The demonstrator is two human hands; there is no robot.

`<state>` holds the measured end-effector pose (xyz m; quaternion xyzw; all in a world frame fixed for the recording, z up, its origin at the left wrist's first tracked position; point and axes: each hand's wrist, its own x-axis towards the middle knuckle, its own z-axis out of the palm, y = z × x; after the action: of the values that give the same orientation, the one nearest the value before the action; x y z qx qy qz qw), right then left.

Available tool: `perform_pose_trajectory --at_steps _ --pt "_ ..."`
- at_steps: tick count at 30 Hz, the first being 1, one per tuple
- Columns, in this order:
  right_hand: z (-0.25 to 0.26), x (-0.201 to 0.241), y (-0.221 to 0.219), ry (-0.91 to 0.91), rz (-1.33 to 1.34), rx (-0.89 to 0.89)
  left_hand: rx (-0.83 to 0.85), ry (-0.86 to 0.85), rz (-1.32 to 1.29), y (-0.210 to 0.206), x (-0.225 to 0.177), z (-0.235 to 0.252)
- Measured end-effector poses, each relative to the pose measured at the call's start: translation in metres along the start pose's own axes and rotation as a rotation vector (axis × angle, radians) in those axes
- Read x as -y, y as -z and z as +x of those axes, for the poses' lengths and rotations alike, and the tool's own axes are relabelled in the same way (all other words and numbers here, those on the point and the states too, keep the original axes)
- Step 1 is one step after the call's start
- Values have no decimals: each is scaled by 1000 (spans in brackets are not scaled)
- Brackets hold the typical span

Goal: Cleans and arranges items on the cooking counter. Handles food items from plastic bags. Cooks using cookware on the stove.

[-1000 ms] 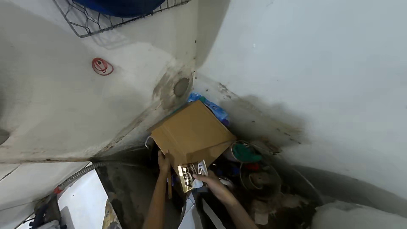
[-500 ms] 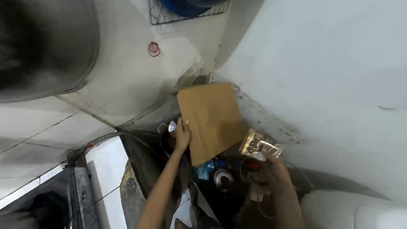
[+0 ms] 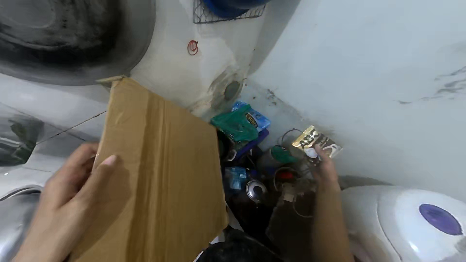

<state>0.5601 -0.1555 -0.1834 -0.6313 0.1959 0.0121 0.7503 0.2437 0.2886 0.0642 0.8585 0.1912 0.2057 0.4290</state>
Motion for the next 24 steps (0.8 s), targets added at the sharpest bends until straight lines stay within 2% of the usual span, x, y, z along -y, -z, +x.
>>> perform_pose_trajectory --at_steps 2,4,7,9,15,24 --pt "-1 -2 -3 15 -9 28 54 10 53 40 10 -22" --pt "-3 -3 -7 3 -17 45 16 43 152 59 -5 -37" --pt "-2 -4 -9 -14 -86 60 -113 140 412 61 -28 -47" --pt "-1 -6 -9 -5 -139 86 -114 190 501 62 -37 -44" --pt "-5 -7 -11 10 -278 207 -1 363 620 73 -24 -26" --pt "-26 -2 -9 6 -307 207 -92 402 826 74 -13 -42"
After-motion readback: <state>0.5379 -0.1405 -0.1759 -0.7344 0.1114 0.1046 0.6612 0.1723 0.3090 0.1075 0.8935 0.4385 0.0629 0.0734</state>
